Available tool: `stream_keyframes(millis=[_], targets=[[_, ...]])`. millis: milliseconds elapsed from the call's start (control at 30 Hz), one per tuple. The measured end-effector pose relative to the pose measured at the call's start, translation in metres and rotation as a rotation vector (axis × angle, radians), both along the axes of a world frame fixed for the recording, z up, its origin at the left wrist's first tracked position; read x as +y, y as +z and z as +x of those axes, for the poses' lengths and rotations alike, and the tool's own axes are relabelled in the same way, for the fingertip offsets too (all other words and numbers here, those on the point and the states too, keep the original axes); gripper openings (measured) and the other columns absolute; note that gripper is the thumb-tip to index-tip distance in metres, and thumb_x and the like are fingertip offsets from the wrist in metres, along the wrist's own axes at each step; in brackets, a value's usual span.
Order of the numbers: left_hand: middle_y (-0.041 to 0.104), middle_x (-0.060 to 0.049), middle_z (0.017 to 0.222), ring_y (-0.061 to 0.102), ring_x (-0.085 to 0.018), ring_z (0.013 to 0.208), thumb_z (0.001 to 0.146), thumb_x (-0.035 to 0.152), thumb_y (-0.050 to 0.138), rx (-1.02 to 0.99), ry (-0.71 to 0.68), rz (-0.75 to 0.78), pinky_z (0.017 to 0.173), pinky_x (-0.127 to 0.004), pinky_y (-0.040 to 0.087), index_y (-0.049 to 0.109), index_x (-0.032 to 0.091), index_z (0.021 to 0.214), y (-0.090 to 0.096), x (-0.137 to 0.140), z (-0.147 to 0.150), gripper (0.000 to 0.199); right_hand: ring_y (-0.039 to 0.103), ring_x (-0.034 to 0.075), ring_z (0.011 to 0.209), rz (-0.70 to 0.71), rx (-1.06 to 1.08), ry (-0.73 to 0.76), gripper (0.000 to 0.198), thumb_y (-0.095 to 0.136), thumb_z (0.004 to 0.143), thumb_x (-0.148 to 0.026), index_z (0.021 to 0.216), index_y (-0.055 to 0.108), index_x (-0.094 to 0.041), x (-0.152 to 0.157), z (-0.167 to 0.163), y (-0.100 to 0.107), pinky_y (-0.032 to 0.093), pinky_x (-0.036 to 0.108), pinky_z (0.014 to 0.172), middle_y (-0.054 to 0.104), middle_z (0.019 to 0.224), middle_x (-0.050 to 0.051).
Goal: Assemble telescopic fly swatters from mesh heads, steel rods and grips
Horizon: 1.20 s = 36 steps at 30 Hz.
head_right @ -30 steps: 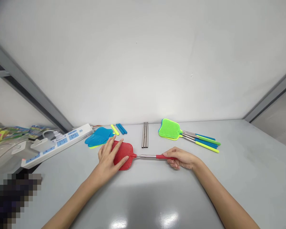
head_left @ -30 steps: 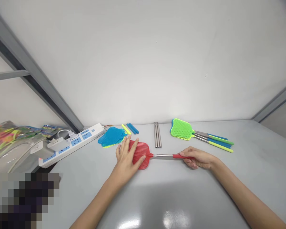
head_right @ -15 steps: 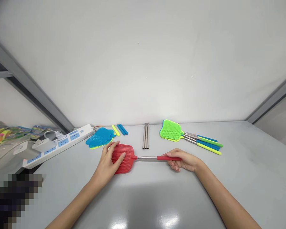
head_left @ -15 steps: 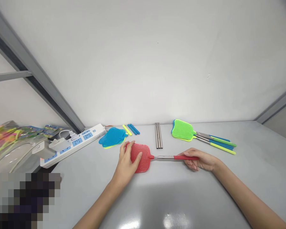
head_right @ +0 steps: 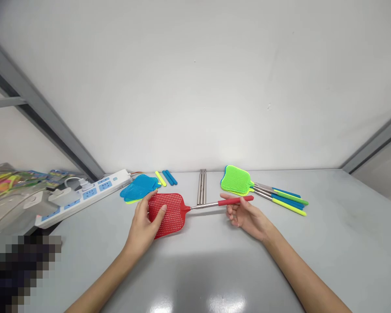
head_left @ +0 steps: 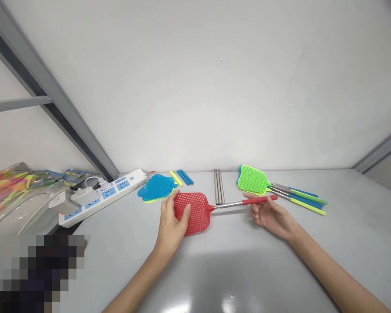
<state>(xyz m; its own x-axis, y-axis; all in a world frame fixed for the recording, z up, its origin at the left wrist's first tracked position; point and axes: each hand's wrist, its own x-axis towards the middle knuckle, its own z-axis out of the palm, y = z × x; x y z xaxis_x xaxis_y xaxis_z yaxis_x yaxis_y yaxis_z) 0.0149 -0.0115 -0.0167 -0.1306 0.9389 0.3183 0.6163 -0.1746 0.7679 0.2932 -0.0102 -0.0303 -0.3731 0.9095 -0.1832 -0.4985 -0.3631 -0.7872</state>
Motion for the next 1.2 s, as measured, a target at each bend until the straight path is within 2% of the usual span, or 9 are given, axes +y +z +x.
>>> stream_keyframes(millis=[100, 233, 333, 400, 500, 633, 733, 867, 1200], targets=[[0.042, -0.008, 0.116, 0.043, -0.021, 0.105, 0.077, 0.032, 0.045, -0.094, -0.062, 0.025, 0.087, -0.039, 0.038, 0.035, 0.024, 0.119, 0.001, -0.003, 0.004, 0.043, 0.045, 0.012, 0.06, -0.014, -0.074, 0.064, 0.037, 0.05, 0.075, -0.038, 0.106, 0.054, -0.018, -0.007, -0.016, 0.004, 0.032, 0.022, 0.048, 0.05, 0.069, 0.003], [0.05, -0.007, 0.103, 0.055, -0.016, 0.087, 0.078, 0.03, 0.043, -0.33, -0.199, -0.053, 0.076, -0.033, 0.045, 0.026, 0.026, 0.122, -0.001, -0.007, 0.011, 0.047, 0.047, 0.013, 0.061, 0.046, -0.177, 0.107, 0.026, 0.056, 0.073, -0.031, 0.094, 0.058, -0.016, -0.016, -0.038, 0.005, 0.035, 0.025, 0.053, 0.054, 0.072, 0.005], [0.05, -0.005, 0.096, 0.057, -0.014, 0.079, 0.079, 0.031, 0.042, -0.402, -0.23, -0.108, 0.07, -0.031, 0.047, 0.018, 0.026, 0.125, -0.005, -0.008, 0.012, 0.052, 0.047, 0.011, 0.059, 0.044, -0.181, 0.034, 0.019, 0.056, 0.073, -0.029, 0.086, 0.059, -0.016, -0.02, -0.05, 0.003, 0.035, 0.024, 0.055, 0.053, 0.067, 0.003], [0.047, -0.007, 0.102, 0.055, -0.016, 0.085, 0.078, 0.031, 0.044, -0.266, -0.174, -0.065, 0.073, -0.033, 0.046, 0.019, 0.026, 0.126, -0.006, -0.008, 0.012, 0.054, 0.047, 0.01, 0.059, 0.027, -0.176, -0.033, 0.017, 0.058, 0.071, -0.028, 0.082, 0.058, -0.015, -0.021, -0.054, 0.002, 0.035, 0.023, 0.056, 0.054, 0.066, 0.002], [0.034, -0.009, 0.121, 0.04, -0.023, 0.108, 0.076, 0.03, 0.048, 0.136, -0.123, 0.111, 0.086, -0.042, 0.034, 0.037, 0.029, 0.12, -0.003, -0.014, 0.013, 0.046, 0.047, 0.01, 0.059, -0.015, -0.155, -0.08, 0.016, 0.06, 0.069, -0.029, 0.075, 0.058, -0.015, -0.022, -0.057, 0.001, 0.035, 0.023, 0.057, 0.055, 0.066, 0.002], [0.033, -0.007, 0.127, 0.033, -0.028, 0.113, 0.077, 0.025, 0.047, 0.51, -0.307, 0.244, 0.087, -0.046, 0.025, 0.053, 0.031, 0.105, 0.006, -0.028, 0.021, 0.029, 0.048, 0.009, 0.06, -0.068, -0.095, -0.052, 0.015, 0.061, 0.068, -0.028, 0.071, 0.056, -0.015, -0.027, -0.063, 0.001, 0.036, 0.022, 0.058, 0.056, 0.066, 0.002], [0.042, -0.006, 0.121, 0.037, -0.025, 0.11, 0.08, 0.024, 0.043, 0.597, -0.406, 0.23, 0.086, -0.046, 0.021, 0.055, 0.03, 0.101, 0.01, -0.036, 0.027, 0.025, 0.049, 0.009, 0.063, -0.093, -0.048, -0.001, 0.013, 0.062, 0.068, -0.026, 0.071, 0.054, -0.016, -0.033, -0.07, -0.001, 0.036, 0.022, 0.06, 0.057, 0.067, 0.002], [0.052, -0.005, 0.108, 0.042, -0.022, 0.105, 0.081, 0.022, 0.038, 0.612, -0.434, 0.179, 0.084, -0.044, 0.021, 0.058, 0.026, 0.088, 0.012, -0.039, 0.029, 0.021, 0.05, 0.01, 0.063, -0.098, -0.039, 0.049, 0.014, 0.063, 0.067, -0.025, 0.07, 0.052, -0.016, -0.041, -0.078, -0.002, 0.036, 0.023, 0.061, 0.058, 0.069, 0.002], [0.056, -0.001, 0.079, 0.045, -0.021, 0.092, 0.079, 0.013, 0.035, 0.71, -0.585, 0.137, 0.083, -0.048, 0.019, 0.052, 0.022, 0.075, 0.009, -0.041, 0.031, 0.02, 0.048, 0.009, 0.058, -0.115, -0.054, 0.105, 0.021, 0.063, 0.067, -0.023, 0.063, 0.044, -0.016, -0.045, -0.085, -0.002, 0.034, 0.022, 0.057, 0.056, 0.062, 0.001]])
